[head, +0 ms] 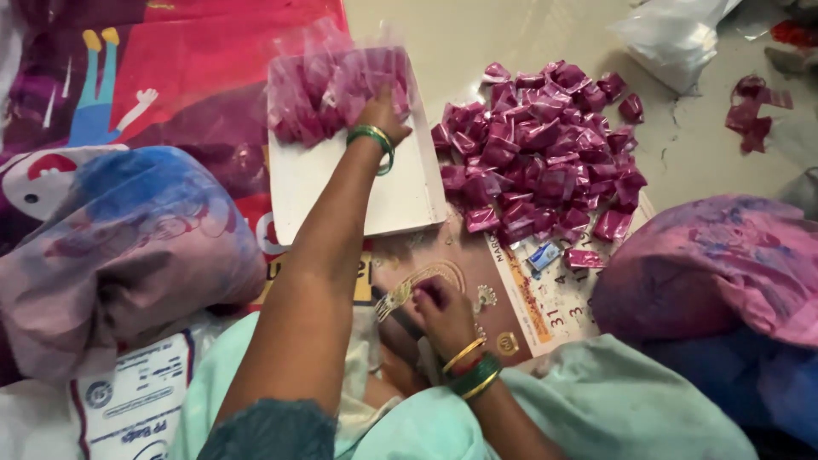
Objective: The person manually places individually wrapped pink candies into small plastic bags.
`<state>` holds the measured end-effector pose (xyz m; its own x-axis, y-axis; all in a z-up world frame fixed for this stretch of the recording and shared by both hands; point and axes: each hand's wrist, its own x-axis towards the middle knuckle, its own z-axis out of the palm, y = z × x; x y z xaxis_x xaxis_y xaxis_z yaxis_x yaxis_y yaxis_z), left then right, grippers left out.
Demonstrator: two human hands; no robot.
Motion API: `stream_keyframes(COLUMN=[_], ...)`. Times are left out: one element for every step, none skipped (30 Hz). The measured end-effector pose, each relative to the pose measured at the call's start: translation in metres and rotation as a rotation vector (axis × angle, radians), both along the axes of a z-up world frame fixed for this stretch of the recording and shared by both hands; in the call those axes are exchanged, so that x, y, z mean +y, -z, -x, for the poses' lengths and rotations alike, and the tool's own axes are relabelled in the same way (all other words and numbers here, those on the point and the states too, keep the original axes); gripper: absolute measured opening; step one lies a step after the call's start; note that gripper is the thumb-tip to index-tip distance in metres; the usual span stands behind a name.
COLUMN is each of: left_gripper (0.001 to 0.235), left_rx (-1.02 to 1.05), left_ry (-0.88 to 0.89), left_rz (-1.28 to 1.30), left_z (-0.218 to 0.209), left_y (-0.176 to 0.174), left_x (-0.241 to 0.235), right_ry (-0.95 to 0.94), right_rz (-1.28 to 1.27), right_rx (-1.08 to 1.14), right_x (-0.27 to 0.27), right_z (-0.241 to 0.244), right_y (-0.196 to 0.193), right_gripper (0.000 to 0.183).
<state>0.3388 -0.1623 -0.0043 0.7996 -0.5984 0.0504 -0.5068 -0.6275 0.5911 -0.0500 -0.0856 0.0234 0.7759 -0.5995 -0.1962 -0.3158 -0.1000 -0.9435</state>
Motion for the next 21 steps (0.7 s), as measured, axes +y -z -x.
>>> stream_keyframes(left_gripper=[0.113,0.105,0.097,0.097,0.084,0.072,0.072,0.046,0.021,0.021,0.016,0.015,0.015,0.016,0.016,0.016,0.014,0.013,0.013,0.014,0.015], left_rx=[-0.001,0.051,0.103,0.101,0.058,0.014,0.013,-0.061,-0.135,-0.136,-0.179,-0.221,-0.228,-0.257,-0.281,-0.284,-0.256,-0.228,-0.232,-0.196,-0.159], left_ry=[0.004,-0.033,-0.065,-0.056,-0.07,-0.083,-0.073,-0.081,-0.093,-0.086,-0.065,-0.043,-0.043,0.041,0.126,0.127,0.239,0.35,0.348,0.385,0.418], left_rz=[-0.001,-0.07,-0.138,-0.139,-0.131,-0.122,-0.131,-0.066,0.003,-0.003,0.048,0.1,0.095,0.135,0.178,0.177,0.145,0.113,0.115,0.132,0.151], left_z=[-0.008,-0.016,-0.023,-0.026,-0.028,-0.029,-0.026,-0.023,-0.02,-0.005,0.01,0.026,0.043,0.06,0.079,0.1,0.122,0.145,0.162,0.179,0.197], left_y=[0.003,0.007,0.01,0.012,0.015,0.019,0.021,0.023,0.023,0.007,-0.01,-0.027,-0.048,-0.07,-0.091,-0.109,-0.128,-0.147,-0.153,-0.159,-0.164], left_x=[-0.004,-0.007,-0.013,-0.015,-0.016,-0.016,-0.011,-0.006,0.001,0.006,0.014,0.023,0.036,0.05,0.062,0.079,0.095,0.111,0.123,0.135,0.149], right_ry=[0.004,-0.006,-0.01,-0.001,-0.021,-0.04,-0.029,-0.033,-0.041,-0.034,-0.03,-0.027,-0.026,0.031,0.088,0.089,0.114,0.139,0.135,0.105,0.071], right_rz=[-0.001,-0.018,-0.034,-0.034,0.026,0.086,0.078,0.118,0.16,0.155,0.146,0.136,0.132,0.072,0.015,0.014,-0.208,-0.431,-0.429,-0.545,-0.66], right_rx=[-0.001,-0.015,-0.03,-0.031,-0.056,-0.08,-0.08,-0.094,-0.109,-0.109,-0.121,-0.134,-0.14,-0.17,-0.196,-0.199,-0.315,-0.43,-0.432,-0.489,-0.542], right_x=[0.001,0.002,0.003,0.003,0.005,0.007,0.005,0.005,0.004,0.002,0.0,0.0,-0.002,-0.004,-0.007,-0.008,-0.012,-0.014,-0.013,-0.012,-0.01], right_z=[-0.001,-0.002,-0.002,-0.003,-0.002,-0.001,-0.001,-0.001,-0.002,-0.002,-0.003,-0.003,-0.006,-0.009,-0.01,-0.012,-0.011,-0.011,-0.01,-0.009,-0.007], right_y=[0.001,0.002,0.003,-0.003,-0.009,-0.016,-0.016,-0.017,-0.019,-0.016,-0.014,-0.012,-0.008,-0.005,-0.002,-0.007,-0.011,-0.016,-0.024,-0.032,-0.04], right_gripper=[0.011,0.011,0.011,0.011,0.012,0.012,0.012,0.012,0.012,0.012,0.012,0.012,0.012,0.025,0.041,0.041,0.065,0.091,0.091,0.103,0.116])
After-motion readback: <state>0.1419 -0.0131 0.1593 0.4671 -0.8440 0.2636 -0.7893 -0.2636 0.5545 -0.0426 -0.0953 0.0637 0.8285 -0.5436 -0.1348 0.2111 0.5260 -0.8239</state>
